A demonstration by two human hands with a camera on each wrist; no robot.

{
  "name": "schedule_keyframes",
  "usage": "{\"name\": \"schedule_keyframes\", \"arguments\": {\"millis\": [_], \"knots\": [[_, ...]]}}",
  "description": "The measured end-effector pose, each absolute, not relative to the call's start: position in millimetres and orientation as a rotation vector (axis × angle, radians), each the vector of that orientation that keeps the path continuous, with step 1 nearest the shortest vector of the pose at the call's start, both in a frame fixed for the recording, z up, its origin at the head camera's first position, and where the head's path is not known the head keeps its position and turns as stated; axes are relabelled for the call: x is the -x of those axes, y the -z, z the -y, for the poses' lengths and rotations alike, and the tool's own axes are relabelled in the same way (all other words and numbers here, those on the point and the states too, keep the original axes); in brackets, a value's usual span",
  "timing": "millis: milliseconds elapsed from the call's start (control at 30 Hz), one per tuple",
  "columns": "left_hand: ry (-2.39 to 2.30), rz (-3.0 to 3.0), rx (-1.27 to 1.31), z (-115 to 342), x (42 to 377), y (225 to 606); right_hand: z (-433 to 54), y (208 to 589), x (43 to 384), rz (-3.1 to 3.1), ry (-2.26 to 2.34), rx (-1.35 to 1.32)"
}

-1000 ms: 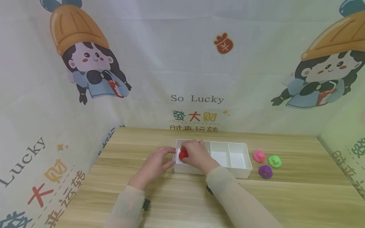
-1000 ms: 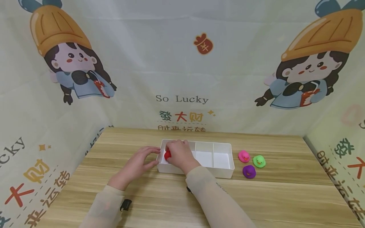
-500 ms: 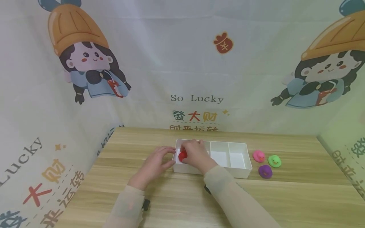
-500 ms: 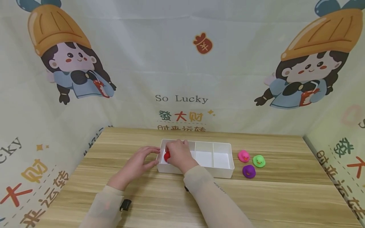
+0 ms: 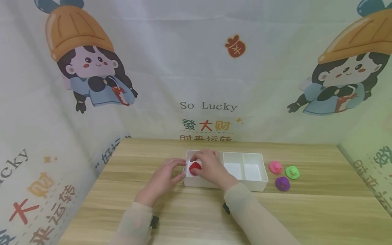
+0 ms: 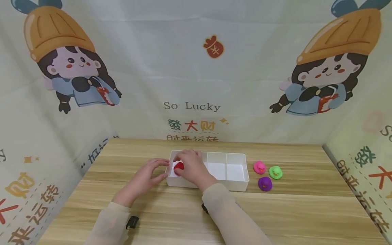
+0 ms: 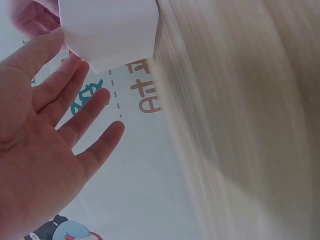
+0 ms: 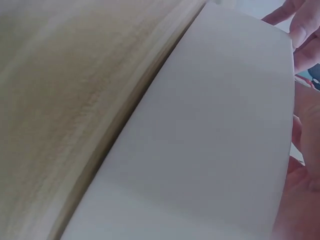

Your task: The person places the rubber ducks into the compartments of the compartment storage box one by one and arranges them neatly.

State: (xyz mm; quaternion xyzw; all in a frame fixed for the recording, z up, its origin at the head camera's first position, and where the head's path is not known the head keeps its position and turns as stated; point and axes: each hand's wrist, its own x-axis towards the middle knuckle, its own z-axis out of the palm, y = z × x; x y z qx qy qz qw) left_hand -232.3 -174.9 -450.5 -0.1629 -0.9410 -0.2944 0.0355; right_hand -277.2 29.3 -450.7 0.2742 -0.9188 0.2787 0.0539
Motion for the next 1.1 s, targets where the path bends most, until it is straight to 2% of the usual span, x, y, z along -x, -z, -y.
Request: {"name": "schedule_keyframes", "arguments": {"millis": [1100], "knots": [[0.909, 2.890, 0.525, 175.8, 234.4, 452.5, -62.7, 457.9, 252.5, 2.659, -0.967, -0.615]]}}
